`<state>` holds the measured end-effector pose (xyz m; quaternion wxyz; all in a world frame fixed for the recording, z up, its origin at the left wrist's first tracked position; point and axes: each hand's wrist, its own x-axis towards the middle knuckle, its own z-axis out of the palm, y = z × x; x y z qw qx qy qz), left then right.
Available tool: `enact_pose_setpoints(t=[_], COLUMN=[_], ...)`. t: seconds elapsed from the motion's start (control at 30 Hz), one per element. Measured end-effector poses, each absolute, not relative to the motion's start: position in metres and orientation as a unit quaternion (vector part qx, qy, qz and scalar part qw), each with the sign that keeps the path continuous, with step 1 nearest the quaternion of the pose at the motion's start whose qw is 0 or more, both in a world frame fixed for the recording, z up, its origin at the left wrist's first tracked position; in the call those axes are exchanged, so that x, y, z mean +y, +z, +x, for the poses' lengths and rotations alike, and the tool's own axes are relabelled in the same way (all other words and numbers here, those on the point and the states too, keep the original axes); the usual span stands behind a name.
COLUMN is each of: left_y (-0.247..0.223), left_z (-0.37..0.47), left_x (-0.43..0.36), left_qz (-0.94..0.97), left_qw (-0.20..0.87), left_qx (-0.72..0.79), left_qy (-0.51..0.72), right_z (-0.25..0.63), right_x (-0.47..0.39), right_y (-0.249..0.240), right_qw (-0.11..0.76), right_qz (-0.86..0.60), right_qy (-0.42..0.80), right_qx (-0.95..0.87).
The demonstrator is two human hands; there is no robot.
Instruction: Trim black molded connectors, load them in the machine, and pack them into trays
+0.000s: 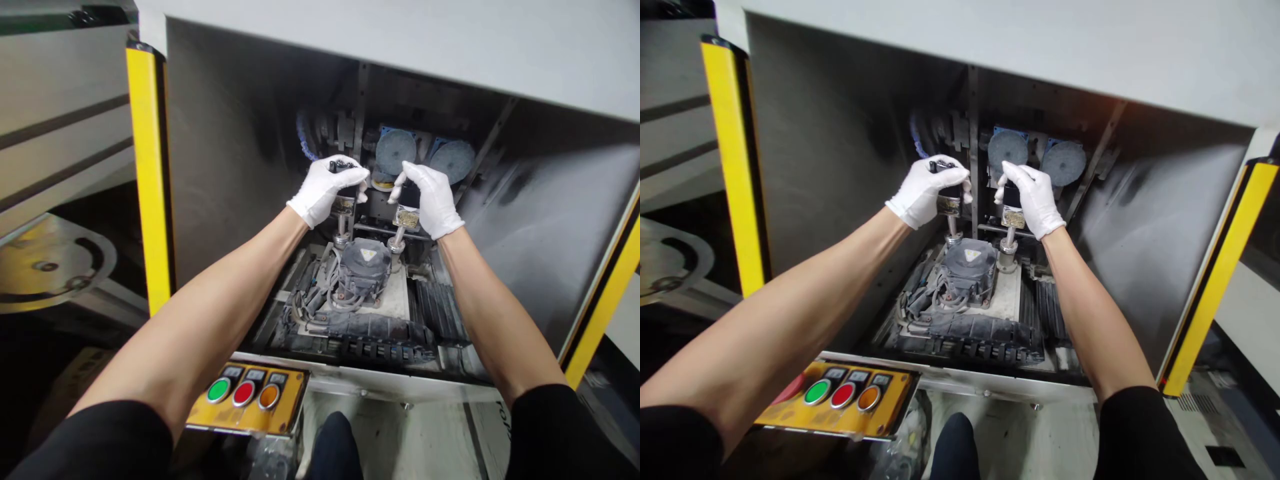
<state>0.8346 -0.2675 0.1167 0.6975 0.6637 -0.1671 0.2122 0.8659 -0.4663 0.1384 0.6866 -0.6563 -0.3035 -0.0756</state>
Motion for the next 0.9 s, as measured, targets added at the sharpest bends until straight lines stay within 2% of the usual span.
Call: enact_pose_setpoints(t=[0.1, 0.33, 0.53, 0.7, 0.8, 0.9], left_y=[0.119, 0.142, 0.134, 0.134, 0.142, 0.153], left_z=[0.835, 0.836, 0.836, 0.828, 0.828, 0.829], left_x=[-0.263, -0.255, -0.262, -0.266, -0.271, -0.277], left_qz=[0.660, 0.665, 0.648, 0.635, 0.649, 0.683], left_qw=[0.706, 0.734, 0.751, 0.766, 0.754, 0.718], left_qx=[-0.172, -0.137, -0.102, -0.079, -0.073, 0.001], left_qy=[0.190, 0.024, 0.073, 0.055, 0.073, 0.138], right_z=[0.863, 0.868, 0.876, 0.876, 0.884, 0.885], right_x=[-0.467, -0.465, -0.463, -0.458, -0.456, -0.467], right_y=[0.141, 0.139, 0.129, 0.120, 0.125, 0.138], right_qw=[0.692, 0.698, 0.691, 0.692, 0.692, 0.685], right_qz=[-0.657, -0.651, -0.645, -0.642, -0.660, -0.683], right_qy=[-0.061, -0.060, -0.109, -0.127, -0.101, -0.066], right_qx=[-0.293, -0.290, -0.309, -0.305, -0.274, -0.244])
